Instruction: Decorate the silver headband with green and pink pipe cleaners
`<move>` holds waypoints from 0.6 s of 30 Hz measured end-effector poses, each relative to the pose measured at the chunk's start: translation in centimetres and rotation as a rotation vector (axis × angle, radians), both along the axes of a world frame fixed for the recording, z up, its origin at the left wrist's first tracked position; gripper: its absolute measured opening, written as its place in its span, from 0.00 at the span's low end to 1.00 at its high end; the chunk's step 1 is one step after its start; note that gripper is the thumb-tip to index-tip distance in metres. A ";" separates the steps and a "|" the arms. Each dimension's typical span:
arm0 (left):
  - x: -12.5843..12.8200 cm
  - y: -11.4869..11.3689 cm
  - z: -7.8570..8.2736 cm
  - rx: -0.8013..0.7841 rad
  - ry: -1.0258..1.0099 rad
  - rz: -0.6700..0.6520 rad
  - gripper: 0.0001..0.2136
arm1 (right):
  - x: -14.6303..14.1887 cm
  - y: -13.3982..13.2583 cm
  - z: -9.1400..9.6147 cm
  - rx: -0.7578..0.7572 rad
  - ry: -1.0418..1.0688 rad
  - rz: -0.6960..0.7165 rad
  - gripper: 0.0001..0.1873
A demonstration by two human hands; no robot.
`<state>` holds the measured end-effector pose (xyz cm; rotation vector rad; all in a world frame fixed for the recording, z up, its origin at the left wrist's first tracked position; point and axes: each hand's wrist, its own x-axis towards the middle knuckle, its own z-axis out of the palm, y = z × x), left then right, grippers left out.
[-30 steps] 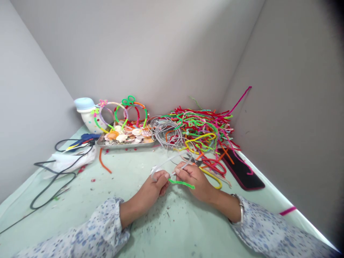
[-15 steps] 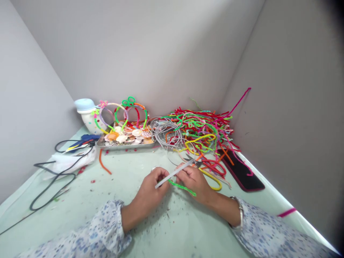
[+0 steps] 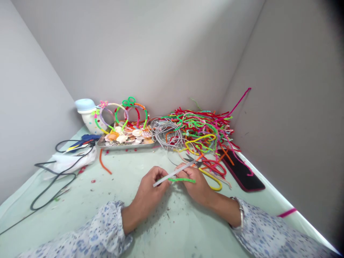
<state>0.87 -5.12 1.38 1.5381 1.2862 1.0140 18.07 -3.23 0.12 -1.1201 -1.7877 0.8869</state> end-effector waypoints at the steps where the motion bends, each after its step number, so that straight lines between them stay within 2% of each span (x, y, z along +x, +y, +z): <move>1: 0.0 0.0 0.0 -0.008 0.001 -0.005 0.06 | 0.0 0.0 -0.1 0.014 -0.010 0.002 0.15; 7: -0.3 0.3 -0.2 0.003 -0.010 -0.023 0.07 | 0.1 0.1 -0.2 0.049 -0.030 0.018 0.14; 12: -0.4 0.4 -0.6 -0.028 -0.050 -0.025 0.08 | 0.0 -0.1 -0.1 0.001 -0.018 -0.022 0.12; 18: -0.3 0.4 -0.3 -0.077 -0.121 -0.037 0.08 | -0.2 -0.2 -0.1 0.033 -0.013 -0.005 0.15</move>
